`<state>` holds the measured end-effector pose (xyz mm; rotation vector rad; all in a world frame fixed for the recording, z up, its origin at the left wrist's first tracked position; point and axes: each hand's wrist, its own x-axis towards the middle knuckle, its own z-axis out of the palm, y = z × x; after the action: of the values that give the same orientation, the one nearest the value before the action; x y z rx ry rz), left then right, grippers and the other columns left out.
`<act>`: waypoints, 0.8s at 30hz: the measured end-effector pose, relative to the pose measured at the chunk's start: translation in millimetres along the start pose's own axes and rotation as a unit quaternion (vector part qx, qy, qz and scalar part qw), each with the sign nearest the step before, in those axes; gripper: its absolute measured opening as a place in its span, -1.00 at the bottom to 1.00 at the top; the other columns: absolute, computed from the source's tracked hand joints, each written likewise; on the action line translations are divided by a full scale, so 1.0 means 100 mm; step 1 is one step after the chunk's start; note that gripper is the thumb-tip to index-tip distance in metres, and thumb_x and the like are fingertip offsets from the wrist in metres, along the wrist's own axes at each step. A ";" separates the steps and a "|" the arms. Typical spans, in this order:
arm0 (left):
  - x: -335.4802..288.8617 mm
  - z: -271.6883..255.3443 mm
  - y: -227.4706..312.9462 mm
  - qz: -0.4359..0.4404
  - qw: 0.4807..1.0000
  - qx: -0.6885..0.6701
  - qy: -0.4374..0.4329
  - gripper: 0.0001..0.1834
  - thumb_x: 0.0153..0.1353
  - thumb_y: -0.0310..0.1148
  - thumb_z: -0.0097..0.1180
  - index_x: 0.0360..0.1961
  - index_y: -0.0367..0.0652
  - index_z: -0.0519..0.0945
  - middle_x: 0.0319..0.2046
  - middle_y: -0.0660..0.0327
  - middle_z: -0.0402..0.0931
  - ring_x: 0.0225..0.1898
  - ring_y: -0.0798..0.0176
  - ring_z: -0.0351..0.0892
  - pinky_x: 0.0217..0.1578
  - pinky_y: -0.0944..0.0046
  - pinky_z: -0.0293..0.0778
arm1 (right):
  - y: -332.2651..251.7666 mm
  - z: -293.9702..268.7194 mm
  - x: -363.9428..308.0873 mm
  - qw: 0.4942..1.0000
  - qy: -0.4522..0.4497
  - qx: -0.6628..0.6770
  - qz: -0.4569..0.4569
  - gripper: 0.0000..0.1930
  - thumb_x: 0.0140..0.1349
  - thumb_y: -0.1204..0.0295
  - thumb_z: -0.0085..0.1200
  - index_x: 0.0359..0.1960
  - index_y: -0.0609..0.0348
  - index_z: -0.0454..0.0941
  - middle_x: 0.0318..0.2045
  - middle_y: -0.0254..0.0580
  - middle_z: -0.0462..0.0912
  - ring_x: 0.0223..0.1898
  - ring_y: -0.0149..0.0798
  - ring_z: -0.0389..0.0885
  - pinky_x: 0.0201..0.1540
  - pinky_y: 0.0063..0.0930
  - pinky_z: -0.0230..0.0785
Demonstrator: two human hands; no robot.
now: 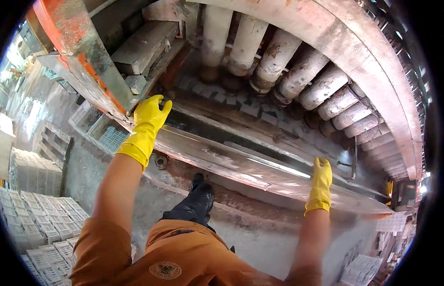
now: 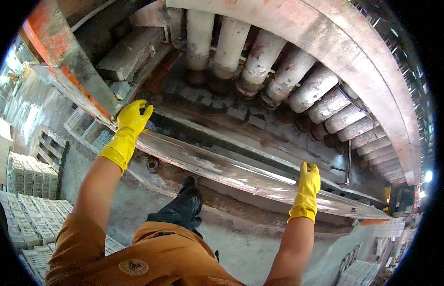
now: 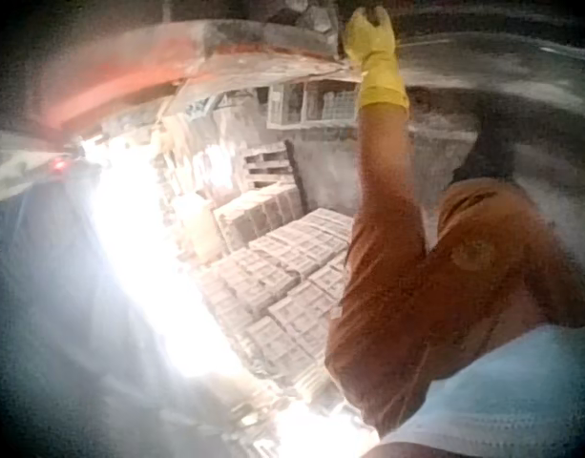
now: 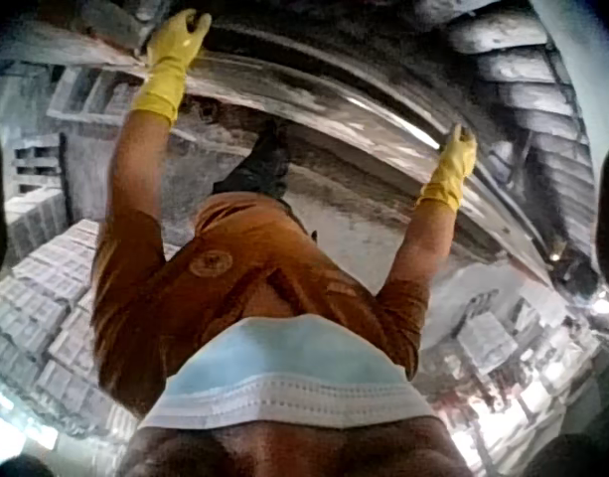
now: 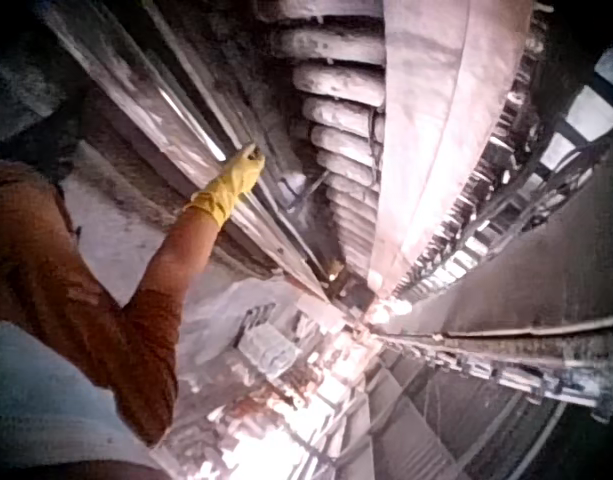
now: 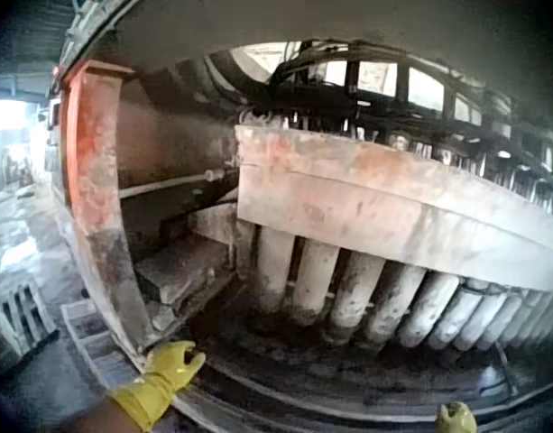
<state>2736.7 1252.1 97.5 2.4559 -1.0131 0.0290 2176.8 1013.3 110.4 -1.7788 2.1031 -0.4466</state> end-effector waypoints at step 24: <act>-0.36 -0.01 -0.45 -0.034 0.998 0.043 0.019 -0.52 0.17 0.09 0.23 -0.11 -0.08 0.69 -0.19 -0.01 0.71 -0.11 -0.15 0.68 -0.10 -0.06 0.56 | 0.17 -0.09 -0.82 0.981 -0.089 -0.134 0.104 -0.35 0.32 -0.07 0.07 0.27 0.17 0.46 -0.10 0.03 0.74 -0.41 -0.11 0.79 -0.12 -0.27 0.57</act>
<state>2741.2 1303.9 72.5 2.5566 -0.9292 0.1002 2170.5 1097.4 116.0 -1.6375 2.2722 0.0529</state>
